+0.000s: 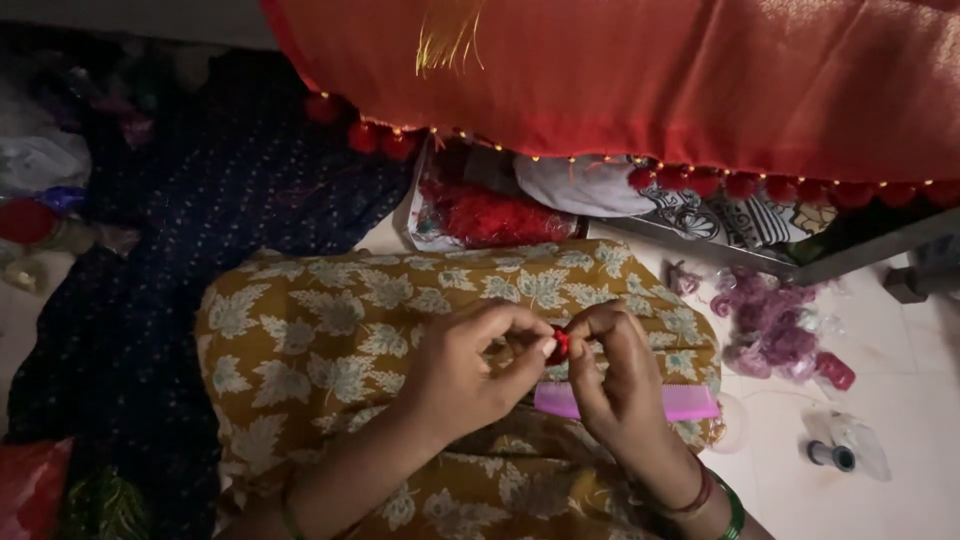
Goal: The recorder is attaching decorative pom-pom tassels and ribbons to the edge of a red saree.
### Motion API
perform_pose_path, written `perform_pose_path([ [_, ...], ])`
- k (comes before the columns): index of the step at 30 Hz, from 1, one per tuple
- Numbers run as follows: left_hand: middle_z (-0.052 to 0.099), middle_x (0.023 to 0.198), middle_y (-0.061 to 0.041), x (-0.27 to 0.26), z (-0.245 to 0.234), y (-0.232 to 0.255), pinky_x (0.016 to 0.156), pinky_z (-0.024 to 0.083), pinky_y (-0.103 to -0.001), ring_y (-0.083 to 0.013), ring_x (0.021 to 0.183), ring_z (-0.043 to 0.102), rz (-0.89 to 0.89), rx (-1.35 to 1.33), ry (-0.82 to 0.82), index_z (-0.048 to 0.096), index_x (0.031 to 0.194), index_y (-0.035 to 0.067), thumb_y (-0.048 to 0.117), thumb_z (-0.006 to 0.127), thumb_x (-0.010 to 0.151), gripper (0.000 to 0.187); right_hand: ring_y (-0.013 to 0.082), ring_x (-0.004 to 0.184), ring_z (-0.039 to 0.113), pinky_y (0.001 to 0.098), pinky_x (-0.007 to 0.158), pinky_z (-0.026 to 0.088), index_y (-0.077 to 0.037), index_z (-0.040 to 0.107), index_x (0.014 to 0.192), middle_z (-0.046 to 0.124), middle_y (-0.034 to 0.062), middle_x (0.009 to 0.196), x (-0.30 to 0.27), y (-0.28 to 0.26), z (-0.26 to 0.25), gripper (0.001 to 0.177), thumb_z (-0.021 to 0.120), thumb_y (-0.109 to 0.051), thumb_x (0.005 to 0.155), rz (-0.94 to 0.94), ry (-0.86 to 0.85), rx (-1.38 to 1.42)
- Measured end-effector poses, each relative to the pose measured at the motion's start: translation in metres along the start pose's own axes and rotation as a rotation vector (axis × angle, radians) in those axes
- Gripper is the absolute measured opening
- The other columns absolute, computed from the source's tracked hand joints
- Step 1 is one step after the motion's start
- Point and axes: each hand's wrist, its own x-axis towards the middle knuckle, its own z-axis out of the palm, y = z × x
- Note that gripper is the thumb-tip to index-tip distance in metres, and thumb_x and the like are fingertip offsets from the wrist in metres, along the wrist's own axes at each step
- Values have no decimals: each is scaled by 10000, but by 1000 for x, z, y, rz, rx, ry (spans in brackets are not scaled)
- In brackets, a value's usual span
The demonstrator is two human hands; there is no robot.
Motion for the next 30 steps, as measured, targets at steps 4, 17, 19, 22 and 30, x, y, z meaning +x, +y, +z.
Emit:
perform_pose_path([
  [4,759,923,-69,-4,3,-5,656,618,-286,-158,776,761,-2,115,-16,724,981,50,126,754,881,129,246,897,598,362,794,491,0,535,1028,586,125,982,-2,4,3,138,626,34,929,-168,-20,-131],
  [17,688,794,-41,-10,12,-37,618,571,-275,-144,698,671,195,200,-47,653,878,63,102,741,843,102,176,837,608,296,770,528,-21,559,1022,582,70,941,-11,19,8,162,573,58,882,69,-142,105],
  [19,679,800,-42,-7,8,-20,632,560,-281,-146,712,675,174,138,-14,638,871,59,78,727,825,102,162,860,601,284,780,525,2,579,1056,601,74,954,-15,18,12,107,587,14,949,261,-134,344],
  [22,664,792,-36,-5,4,-11,614,548,-282,-137,701,674,116,117,22,623,855,56,57,719,790,116,154,903,628,278,800,543,25,635,1078,632,80,1007,-12,12,11,92,614,-29,1007,385,-64,489],
  [30,656,731,-9,-10,14,-20,556,514,-308,-140,623,645,108,380,51,629,805,96,119,753,778,130,265,883,684,331,767,538,10,712,1060,716,117,1006,2,-23,-8,230,738,17,832,-158,-51,-169],
])
